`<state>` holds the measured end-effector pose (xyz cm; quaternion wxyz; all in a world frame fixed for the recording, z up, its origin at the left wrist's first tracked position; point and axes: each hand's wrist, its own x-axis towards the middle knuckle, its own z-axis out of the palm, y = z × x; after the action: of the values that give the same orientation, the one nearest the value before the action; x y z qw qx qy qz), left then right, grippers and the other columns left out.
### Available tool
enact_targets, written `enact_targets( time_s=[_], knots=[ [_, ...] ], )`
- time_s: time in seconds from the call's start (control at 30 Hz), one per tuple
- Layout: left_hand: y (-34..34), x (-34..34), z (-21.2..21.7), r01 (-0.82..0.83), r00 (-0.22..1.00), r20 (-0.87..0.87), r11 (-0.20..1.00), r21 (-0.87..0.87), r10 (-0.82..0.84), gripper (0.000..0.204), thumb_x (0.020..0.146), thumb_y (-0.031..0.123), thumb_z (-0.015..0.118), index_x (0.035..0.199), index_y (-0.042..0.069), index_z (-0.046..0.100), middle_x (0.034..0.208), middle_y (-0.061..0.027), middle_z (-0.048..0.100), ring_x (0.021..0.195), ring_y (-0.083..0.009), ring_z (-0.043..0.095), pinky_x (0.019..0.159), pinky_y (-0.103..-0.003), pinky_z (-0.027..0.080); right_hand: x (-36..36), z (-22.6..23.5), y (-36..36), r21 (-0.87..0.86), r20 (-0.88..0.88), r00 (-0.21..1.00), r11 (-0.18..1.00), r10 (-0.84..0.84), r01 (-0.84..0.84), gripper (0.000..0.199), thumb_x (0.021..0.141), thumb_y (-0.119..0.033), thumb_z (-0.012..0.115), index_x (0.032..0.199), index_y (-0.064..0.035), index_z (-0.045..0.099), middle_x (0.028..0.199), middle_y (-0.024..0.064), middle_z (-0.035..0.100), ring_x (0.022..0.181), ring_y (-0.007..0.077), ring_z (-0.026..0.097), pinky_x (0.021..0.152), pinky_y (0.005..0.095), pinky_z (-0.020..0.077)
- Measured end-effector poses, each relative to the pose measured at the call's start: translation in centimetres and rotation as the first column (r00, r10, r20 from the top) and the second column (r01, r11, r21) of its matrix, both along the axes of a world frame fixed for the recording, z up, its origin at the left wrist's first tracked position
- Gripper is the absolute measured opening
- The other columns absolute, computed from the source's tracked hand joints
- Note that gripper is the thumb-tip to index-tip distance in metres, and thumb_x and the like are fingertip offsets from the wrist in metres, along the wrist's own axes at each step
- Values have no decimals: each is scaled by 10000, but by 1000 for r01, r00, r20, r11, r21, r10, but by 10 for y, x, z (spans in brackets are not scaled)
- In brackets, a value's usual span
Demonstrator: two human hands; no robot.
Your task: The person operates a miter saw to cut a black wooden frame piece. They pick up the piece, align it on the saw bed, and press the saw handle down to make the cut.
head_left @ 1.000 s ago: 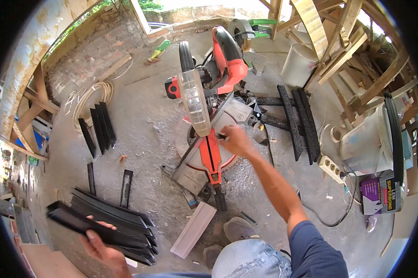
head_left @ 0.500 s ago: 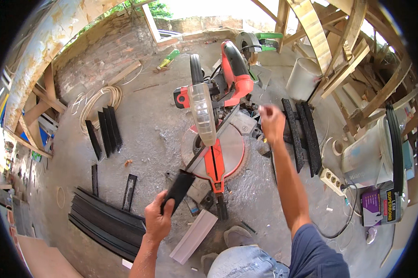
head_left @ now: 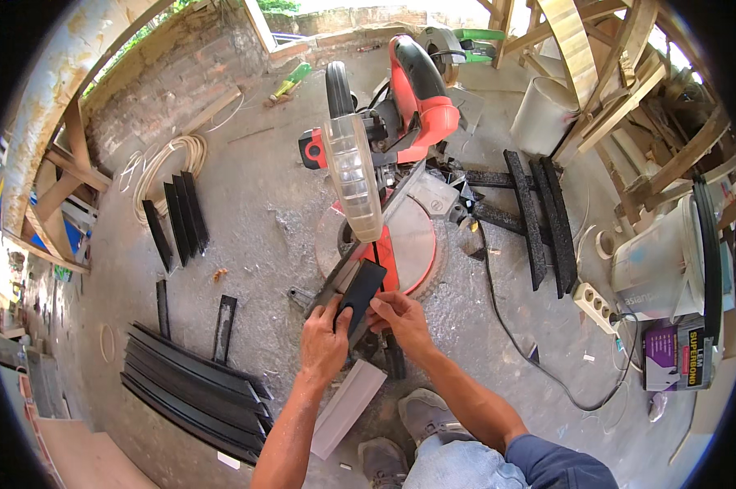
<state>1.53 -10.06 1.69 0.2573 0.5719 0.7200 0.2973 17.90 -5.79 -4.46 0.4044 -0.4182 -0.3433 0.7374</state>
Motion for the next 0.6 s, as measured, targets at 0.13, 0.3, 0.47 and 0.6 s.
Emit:
enact_targets(
  time_s=[0.13, 0.3, 0.47, 0.6],
  knots=[
    [9, 2, -2, 27, 998, -65, 1000, 0, -27, 380, 1008, 283, 576, 1211, -28, 658, 966, -252, 663, 866, -413, 663, 747, -463, 506, -5, 4, 6, 94, 56, 998, 995, -26, 20, 306, 990, -273, 669, 1088, 16, 641, 961, 69, 690, 819, 149, 690, 666, 266, 568],
    [12, 3, -11, 59, 989, -134, 997, -57, -67, 395, 982, 280, 608, 1239, -20, 630, 993, -246, 655, 867, -430, 659, 764, -482, 514, -16, 10, 17, 36, 166, 985, 998, -55, 49, 344, 985, -319, 674, 978, 22, 629, 787, 61, 666, 654, 145, 665, 570, 275, 528],
    [15, 6, -10, 298, 827, -516, 952, 63, -224, 599, 814, 246, 759, 1327, 3, 566, 1300, -261, 533, 1206, -445, 533, 985, -532, 438, -20, -21, 37, -20, 164, 977, 990, -138, 143, 340, 977, -304, 678, 940, 32, 645, 757, 85, 668, 596, 171, 676, 533, 296, 542],
    [25, 2, -1, 343, 760, -592, 939, 12, -270, 656, 764, 225, 781, 1354, 40, 562, 1440, -261, 417, 1397, -436, 349, 1109, -567, 316, -28, -20, 52, 45, 359, 928, 995, -100, 90, 363, 963, -265, 684, 798, 58, 656, 670, 108, 658, 545, 210, 683, 496, 334, 545]
  ],
)
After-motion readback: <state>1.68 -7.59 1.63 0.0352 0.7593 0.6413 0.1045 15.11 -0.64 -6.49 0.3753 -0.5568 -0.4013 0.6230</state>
